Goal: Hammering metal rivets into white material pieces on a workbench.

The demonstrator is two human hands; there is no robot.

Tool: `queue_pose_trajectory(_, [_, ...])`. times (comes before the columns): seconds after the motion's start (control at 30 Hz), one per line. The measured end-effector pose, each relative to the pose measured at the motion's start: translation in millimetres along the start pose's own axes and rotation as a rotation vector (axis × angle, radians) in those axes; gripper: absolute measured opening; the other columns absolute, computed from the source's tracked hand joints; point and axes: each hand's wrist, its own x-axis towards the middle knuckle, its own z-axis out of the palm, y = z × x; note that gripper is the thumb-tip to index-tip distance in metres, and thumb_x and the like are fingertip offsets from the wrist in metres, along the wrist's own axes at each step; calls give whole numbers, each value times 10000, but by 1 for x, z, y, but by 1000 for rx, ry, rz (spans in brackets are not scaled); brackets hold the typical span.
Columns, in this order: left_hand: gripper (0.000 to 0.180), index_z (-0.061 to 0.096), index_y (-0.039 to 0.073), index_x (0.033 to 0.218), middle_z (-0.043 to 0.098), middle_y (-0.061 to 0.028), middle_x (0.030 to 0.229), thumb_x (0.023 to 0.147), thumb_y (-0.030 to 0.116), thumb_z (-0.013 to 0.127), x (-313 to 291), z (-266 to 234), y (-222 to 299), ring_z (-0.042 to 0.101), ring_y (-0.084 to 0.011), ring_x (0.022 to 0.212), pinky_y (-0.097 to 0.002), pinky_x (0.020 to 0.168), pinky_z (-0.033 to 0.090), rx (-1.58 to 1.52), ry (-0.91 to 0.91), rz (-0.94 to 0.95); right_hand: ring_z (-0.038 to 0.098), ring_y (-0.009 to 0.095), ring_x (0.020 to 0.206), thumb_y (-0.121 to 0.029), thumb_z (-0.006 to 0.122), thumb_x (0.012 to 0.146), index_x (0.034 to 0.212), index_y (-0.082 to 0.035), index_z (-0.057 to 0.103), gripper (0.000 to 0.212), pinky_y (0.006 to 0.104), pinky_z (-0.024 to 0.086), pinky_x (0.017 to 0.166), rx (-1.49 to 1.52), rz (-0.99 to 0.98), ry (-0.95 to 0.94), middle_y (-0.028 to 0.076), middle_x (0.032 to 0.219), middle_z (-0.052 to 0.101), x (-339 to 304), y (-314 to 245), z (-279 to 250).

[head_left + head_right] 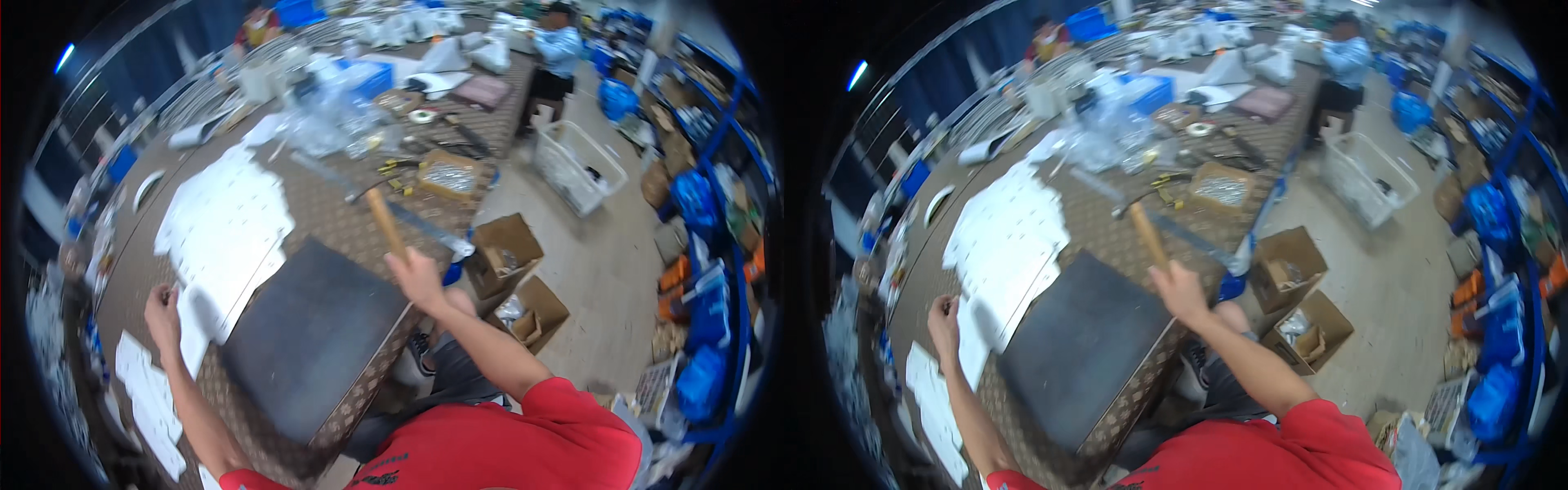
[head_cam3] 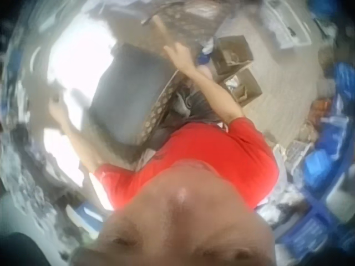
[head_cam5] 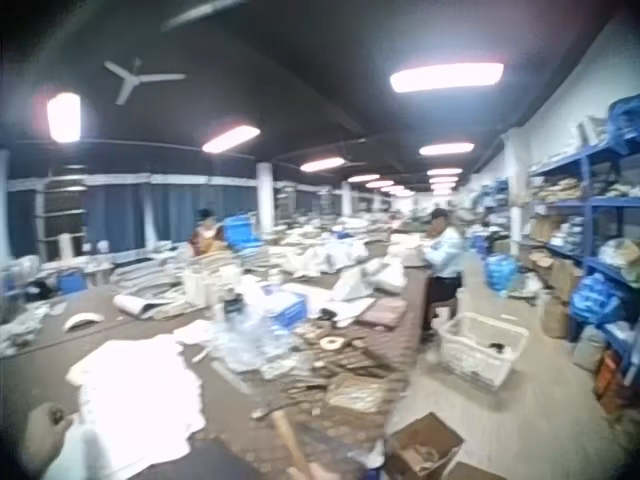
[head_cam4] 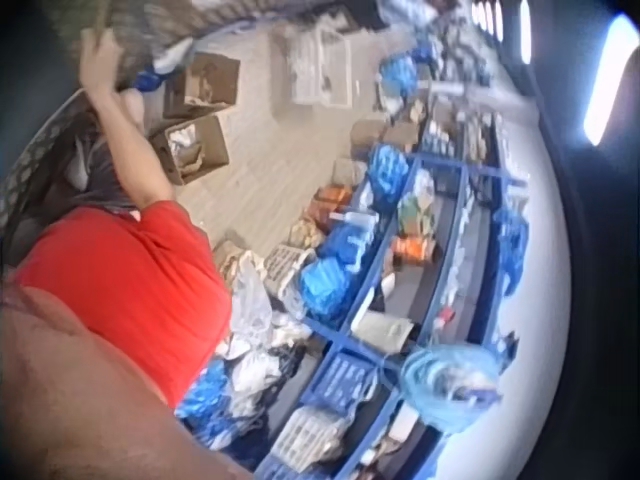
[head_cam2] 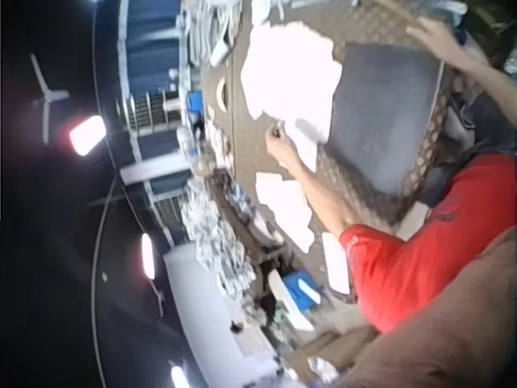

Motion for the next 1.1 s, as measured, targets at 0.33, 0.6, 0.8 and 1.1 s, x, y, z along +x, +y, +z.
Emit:
queue_pose_trajectory(0.33, [462,668,21,1150,696,-222,1138,853,371,725,-146,-108,-215,658,-401,1097,-466,917,527,416,29,-620,477,116,544,-353,609,1024,945,-82,613,282,304,379,501,72,-179,52,-7,635,487,16,34,-25])
queue_pose_trajectory(0.6, [965,480,-62,1403,514,-298,1435,734,536,833,-219,-181,-323,573,-418,1267,-452,1019,504,440,104,-983,297,9,409,-388,640,1013,777,-197,441,362,223,187,368,279,184,-45,-106,553,345,19,11,-7])
queue_pose_trajectory(0.8, [1012,506,-113,1362,612,-284,1309,643,467,919,-199,-192,-343,665,-384,1108,-444,930,533,383,53,-1065,280,11,432,-390,620,1024,784,-188,440,361,229,184,379,204,211,14,-101,577,329,22,17,-9])
queue_pose_trajectory(1.1, [531,687,-81,1060,729,-190,904,694,245,892,-241,-215,-359,699,-310,814,-402,757,529,32,287,-1033,293,21,421,-433,643,1000,761,-202,414,403,232,196,370,189,210,15,-99,567,342,26,25,-8])
